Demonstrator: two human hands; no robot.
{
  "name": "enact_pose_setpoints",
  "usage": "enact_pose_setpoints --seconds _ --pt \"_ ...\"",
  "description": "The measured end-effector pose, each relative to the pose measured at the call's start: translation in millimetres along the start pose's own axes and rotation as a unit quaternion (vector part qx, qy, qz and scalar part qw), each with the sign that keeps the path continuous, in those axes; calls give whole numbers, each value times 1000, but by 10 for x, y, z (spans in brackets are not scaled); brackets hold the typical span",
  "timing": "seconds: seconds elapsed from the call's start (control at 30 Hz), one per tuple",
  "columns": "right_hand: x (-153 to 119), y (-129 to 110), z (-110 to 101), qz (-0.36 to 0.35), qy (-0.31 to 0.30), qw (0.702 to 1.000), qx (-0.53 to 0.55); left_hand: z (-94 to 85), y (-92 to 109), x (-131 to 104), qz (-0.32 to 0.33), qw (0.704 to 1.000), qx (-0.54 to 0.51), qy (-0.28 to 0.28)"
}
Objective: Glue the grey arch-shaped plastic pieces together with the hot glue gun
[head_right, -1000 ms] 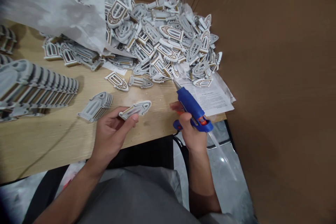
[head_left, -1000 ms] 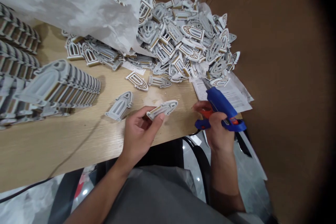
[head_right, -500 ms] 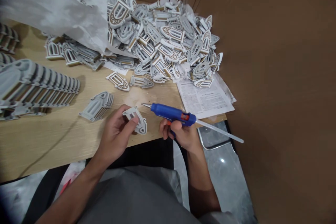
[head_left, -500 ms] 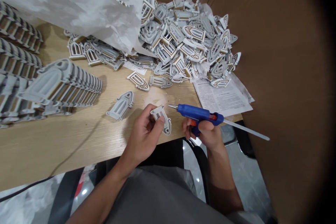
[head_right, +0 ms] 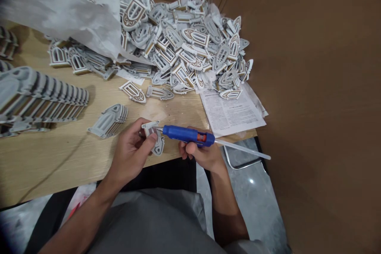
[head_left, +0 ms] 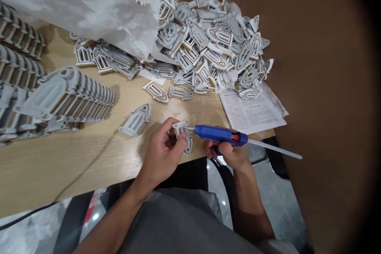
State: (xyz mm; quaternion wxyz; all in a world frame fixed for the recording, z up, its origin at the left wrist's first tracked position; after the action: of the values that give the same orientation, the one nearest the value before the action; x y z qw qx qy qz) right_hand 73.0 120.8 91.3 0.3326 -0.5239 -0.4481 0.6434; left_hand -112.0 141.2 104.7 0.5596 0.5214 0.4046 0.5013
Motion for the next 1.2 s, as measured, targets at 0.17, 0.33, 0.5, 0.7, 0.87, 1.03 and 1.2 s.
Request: enact_pose_setpoints --seconds 0.17,0.33,0.5,0.7,0.87,1.03,1.2 --pt "2 -14 2 -4 -6 1000 -22 -9 9 -1 9 1000 6 0" --pt "3 -47 2 -12 4 999 -39 -22 20 -1 17 1000 10 5" --pt "-9 -33 -24 -6 19 998 -51 -20 9 0 15 1000 17 8" --pt "-12 8 -50 6 25 998 -55 -32 10 -1 18 999 29 14" --pt "-21 32 -81 6 37 998 -56 -46 28 2 23 999 45 21" --pt "-17 85 -107 7 43 997 -68 -47 26 3 25 998 48 20" --pt "-9 156 -131 13 47 997 -68 -41 21 4 21 999 46 20"
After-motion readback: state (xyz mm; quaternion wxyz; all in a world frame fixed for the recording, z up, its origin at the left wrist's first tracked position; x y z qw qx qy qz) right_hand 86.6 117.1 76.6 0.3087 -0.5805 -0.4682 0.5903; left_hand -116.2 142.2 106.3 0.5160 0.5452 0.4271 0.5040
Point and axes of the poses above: each hand's wrist, its own x-axis towards the middle knuckle, its own z-axis out of the palm, y = z × x, the point moved 9 cm from there along x, towards the middle knuckle, and after that the axes turned 12 degrees about z, right-handed, at the moved point
